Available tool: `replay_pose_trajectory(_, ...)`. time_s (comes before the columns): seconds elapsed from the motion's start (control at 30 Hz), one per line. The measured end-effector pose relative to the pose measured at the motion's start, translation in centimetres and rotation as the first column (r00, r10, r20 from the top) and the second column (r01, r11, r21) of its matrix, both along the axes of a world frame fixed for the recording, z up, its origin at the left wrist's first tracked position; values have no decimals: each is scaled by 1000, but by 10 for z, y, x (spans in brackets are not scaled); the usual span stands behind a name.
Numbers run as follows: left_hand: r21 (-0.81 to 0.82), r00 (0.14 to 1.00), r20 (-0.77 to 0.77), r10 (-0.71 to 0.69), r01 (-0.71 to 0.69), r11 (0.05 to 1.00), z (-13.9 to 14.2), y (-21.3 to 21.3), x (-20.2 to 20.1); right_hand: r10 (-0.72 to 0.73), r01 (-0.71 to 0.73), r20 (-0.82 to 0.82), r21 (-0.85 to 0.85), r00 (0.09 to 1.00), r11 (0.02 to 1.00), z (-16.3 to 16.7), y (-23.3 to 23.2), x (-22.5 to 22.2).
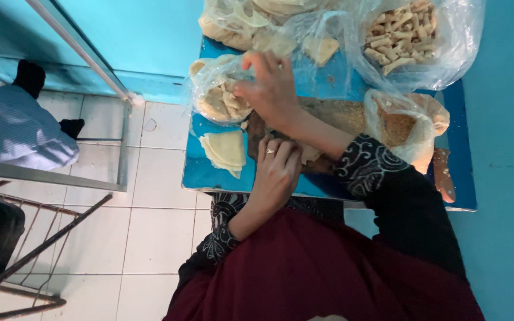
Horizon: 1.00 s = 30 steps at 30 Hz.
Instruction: The person sits on the floor at a low table and folds small square dough pieces by hand, pinching them closed around a filling and placing the folded pastries aside, repeating the folding cycle with pieces taken from plastic bags.
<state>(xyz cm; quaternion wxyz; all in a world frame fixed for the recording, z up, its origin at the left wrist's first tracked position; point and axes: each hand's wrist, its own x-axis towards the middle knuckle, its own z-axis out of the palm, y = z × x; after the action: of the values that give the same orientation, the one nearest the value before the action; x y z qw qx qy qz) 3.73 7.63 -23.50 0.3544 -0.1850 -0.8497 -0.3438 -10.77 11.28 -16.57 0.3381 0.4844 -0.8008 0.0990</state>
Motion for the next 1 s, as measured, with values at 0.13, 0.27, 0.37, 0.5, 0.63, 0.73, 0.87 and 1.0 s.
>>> replay_pose_trajectory(0.13, -10, 1000, 5, -4, 4, 1000, -1, 0, -2, 21, -52, 243, 120, 970, 991, -1, 21, -7)
replay_pose_trajectory(0.27, -1, 1000, 20, -10, 10, 1000, 0, -2, -3, -67, -24, 316, 277, 946, 961, -1, 30, -2)
replay_pose_trajectory(0.37, -24, 1000, 6, 1, -1, 1000, 1, -2, -3, -43, 44, -9, 312, 999, 949, -2, 32, 12)
replay_pose_trajectory(0.5, -21, 1000, 31, -6, 7, 1000, 0, 0, -2, 24, -73, 184, 263, 983, 962, 12, 46, 5)
replay_pose_trajectory(0.63, -22, 999, 33, 6, -5, 1000, -4, 3, -1, 66, -143, 546, 100, 835, 985, 25, 63, -16)
replay_pose_trajectory(0.73, -11, 999, 43, 2, -2, 1000, -8, 4, 1, 117, -201, 596, 77, 794, 976, 32, 91, -12)
replay_pose_trajectory(0.87, -4, 998, 60, -10, 10, 1000, -11, 5, 1, -17, -128, 643, 177, 765, 976, 33, 135, 22)
replay_pose_trajectory(1.0, 6, 997, 67, -27, 27, 1000, -12, 6, 0, -91, -20, 426, 250, 900, 968, 15, 154, 62)
